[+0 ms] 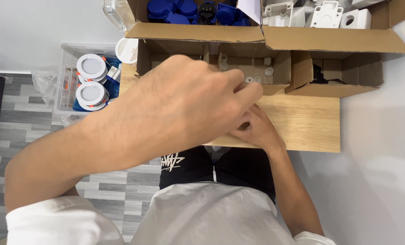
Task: Assembling an electrical component by fitting a blue module into a white plastic housing and using a screwdriver to secure parts.
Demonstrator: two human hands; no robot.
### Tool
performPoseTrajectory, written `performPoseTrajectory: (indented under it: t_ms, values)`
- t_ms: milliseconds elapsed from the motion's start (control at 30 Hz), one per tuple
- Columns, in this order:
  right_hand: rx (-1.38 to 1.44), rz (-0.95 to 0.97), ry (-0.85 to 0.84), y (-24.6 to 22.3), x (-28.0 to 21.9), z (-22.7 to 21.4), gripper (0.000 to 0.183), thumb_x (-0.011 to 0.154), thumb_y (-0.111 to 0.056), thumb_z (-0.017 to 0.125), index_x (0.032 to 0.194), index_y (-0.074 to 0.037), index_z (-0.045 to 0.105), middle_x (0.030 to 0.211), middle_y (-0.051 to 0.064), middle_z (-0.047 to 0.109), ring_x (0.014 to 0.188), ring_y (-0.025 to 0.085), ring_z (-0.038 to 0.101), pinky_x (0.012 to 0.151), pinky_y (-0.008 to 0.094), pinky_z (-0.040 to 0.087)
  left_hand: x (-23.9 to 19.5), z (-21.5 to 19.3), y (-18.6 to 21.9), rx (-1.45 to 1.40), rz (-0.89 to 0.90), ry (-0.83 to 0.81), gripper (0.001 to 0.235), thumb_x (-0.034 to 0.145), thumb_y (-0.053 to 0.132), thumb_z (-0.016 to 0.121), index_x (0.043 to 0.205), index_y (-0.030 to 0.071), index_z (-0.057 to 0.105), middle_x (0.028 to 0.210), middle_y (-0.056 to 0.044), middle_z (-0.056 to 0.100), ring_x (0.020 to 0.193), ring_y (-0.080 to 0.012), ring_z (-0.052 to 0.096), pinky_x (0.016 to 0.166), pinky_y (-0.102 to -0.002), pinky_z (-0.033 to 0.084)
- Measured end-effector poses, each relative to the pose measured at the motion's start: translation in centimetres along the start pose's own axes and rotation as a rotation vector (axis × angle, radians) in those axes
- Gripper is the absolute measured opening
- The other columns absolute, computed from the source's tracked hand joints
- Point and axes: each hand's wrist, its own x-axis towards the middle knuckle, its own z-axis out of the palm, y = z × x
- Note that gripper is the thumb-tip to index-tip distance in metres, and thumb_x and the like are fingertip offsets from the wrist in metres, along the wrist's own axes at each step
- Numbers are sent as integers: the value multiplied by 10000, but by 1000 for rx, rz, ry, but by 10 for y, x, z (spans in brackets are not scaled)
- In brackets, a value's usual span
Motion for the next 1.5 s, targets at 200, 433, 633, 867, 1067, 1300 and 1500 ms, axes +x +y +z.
performPoseTrajectory:
  t_ms: [200, 433, 633, 867, 1067, 1300, 1500]
  values:
    - [65, 121, -7, 0, -2, 1, 367, 884, -168, 842, 1149, -36, 624, 801, 40, 534, 680, 160, 483, 576, 343, 422, -12, -18, 0, -175, 134, -5, 416, 817, -148, 690, 1126, 124, 635, 1011, -55, 541, 750, -220, 555, 576, -425, 561]
    - [71, 101, 6, -2, 0, 0, 380, 854, -114, 765, 1204, -32, 644, 971, 86, 617, 812, 202, 546, 649, 374, 465, -12, -17, -1, -291, 227, 138, 322, 973, -107, 612, 1190, 106, 719, 1057, -35, 601, 904, -257, 490, 748, -423, 488]
    - [79, 84, 19, -3, 1, -1, 438, 823, -60, 688, 1260, -27, 665, 1141, 131, 700, 944, 243, 610, 722, 405, 509, -2, -8, 1, -449, 218, 16, 485, 749, -146, 625, 1192, 48, 668, 1117, -103, 535, 945, -293, 497, 681, -459, 475]
    - [53, 11, 33, 13, -4, 5, 269, 877, -203, 894, 1012, -69, 704, 1108, 90, 737, 953, 251, 699, 752, 380, 570, 0, -1, 6, 58, -56, -31, 282, 876, -36, 746, 920, 152, 542, 460, 69, 482, 335, -206, 544, 359, -362, 340]
    - [64, 74, 9, 14, -5, 7, 320, 868, -210, 876, 1084, -53, 701, 1114, 104, 731, 883, 234, 698, 669, 375, 566, -7, -12, 4, -196, 101, -38, 297, 872, -97, 725, 1075, 111, 661, 926, -46, 619, 691, -264, 639, 504, -444, 561]
    - [24, 86, 22, 4, -3, 3, 432, 856, -313, 902, 1160, -81, 701, 1162, 86, 730, 964, 227, 679, 757, 369, 552, -11, -18, -4, -307, 220, 72, 402, 931, -150, 565, 1174, 140, 699, 985, -10, 594, 865, -245, 478, 723, -425, 471]
    - [-7, 96, 33, -7, -1, -1, 523, 847, -394, 923, 1221, -104, 701, 1200, 72, 729, 1028, 221, 663, 826, 363, 541, -10, -17, -6, -225, 219, 42, 492, 879, -142, 607, 1253, 173, 665, 978, -10, 579, 819, -222, 492, 691, -406, 477]
